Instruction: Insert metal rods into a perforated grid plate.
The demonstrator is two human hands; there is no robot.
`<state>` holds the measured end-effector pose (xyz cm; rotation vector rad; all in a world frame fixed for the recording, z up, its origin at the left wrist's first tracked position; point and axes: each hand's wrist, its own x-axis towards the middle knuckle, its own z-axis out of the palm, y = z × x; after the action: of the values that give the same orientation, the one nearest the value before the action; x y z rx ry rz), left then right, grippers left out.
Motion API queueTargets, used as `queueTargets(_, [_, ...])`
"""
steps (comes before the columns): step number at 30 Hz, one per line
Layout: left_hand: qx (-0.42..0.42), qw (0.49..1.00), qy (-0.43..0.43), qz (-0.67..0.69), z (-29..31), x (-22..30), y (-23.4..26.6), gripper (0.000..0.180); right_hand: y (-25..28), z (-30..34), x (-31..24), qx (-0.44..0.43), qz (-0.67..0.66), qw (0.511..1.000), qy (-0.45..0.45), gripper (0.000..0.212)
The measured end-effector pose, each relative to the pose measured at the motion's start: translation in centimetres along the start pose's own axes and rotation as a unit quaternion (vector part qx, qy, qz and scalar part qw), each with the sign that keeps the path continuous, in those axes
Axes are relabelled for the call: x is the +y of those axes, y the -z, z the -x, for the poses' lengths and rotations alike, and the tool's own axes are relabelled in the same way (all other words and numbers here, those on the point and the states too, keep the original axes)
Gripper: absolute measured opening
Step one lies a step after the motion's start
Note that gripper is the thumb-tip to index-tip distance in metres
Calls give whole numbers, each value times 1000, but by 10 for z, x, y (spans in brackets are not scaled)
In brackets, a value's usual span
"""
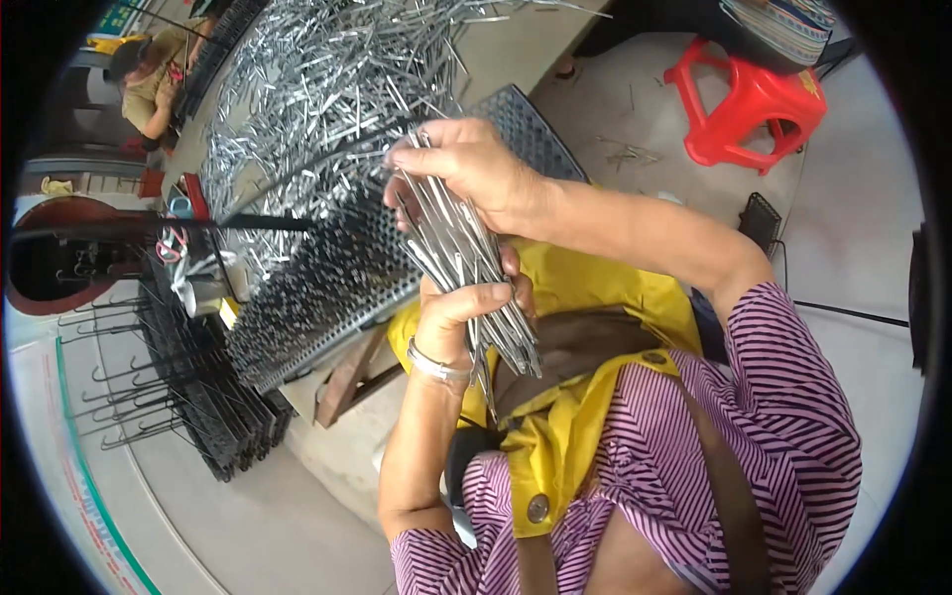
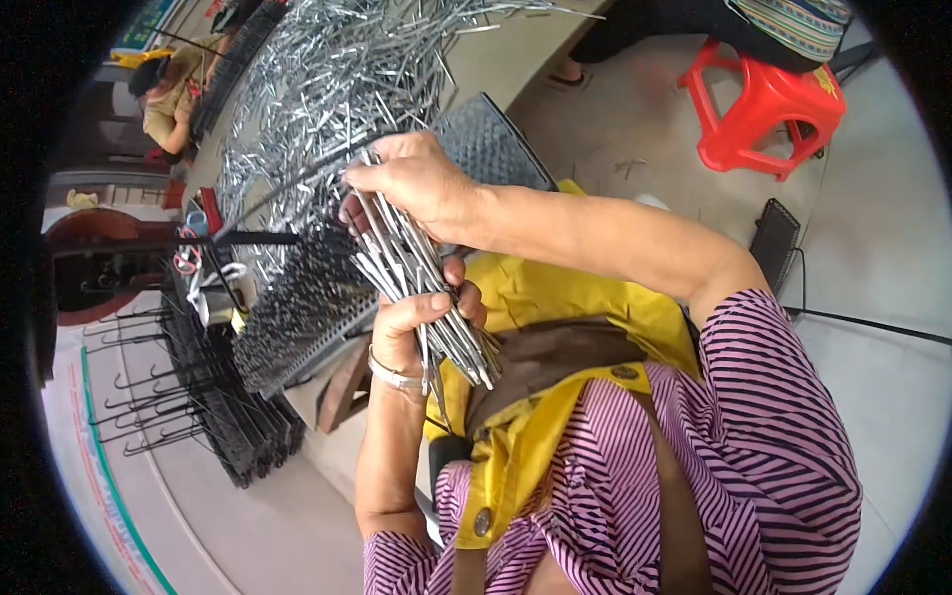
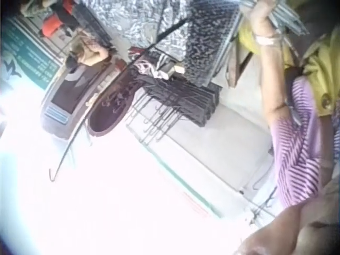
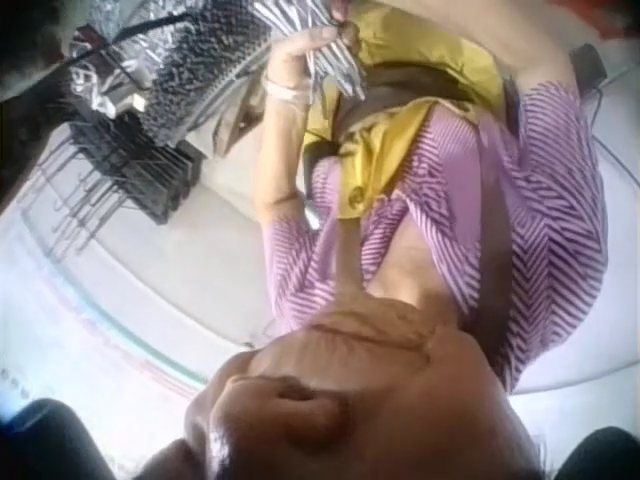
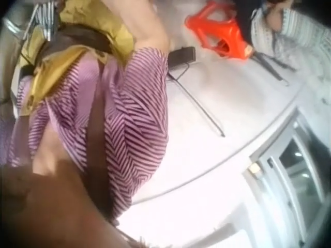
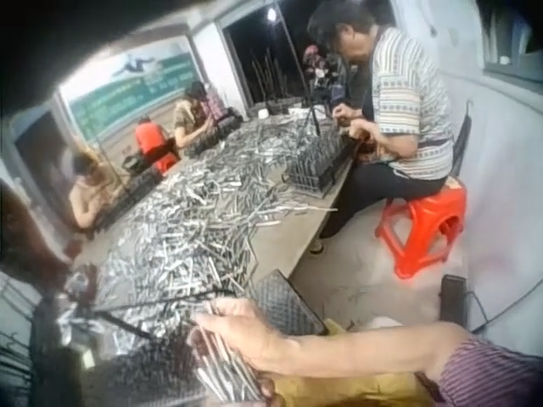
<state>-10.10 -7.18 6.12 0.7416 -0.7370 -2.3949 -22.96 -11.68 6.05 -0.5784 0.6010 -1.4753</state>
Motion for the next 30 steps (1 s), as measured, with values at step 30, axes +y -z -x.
queueTargets(30, [8, 1000, -7, -15, 19, -43, 49, 51, 35, -24, -12, 64, 329, 916, 221, 13])
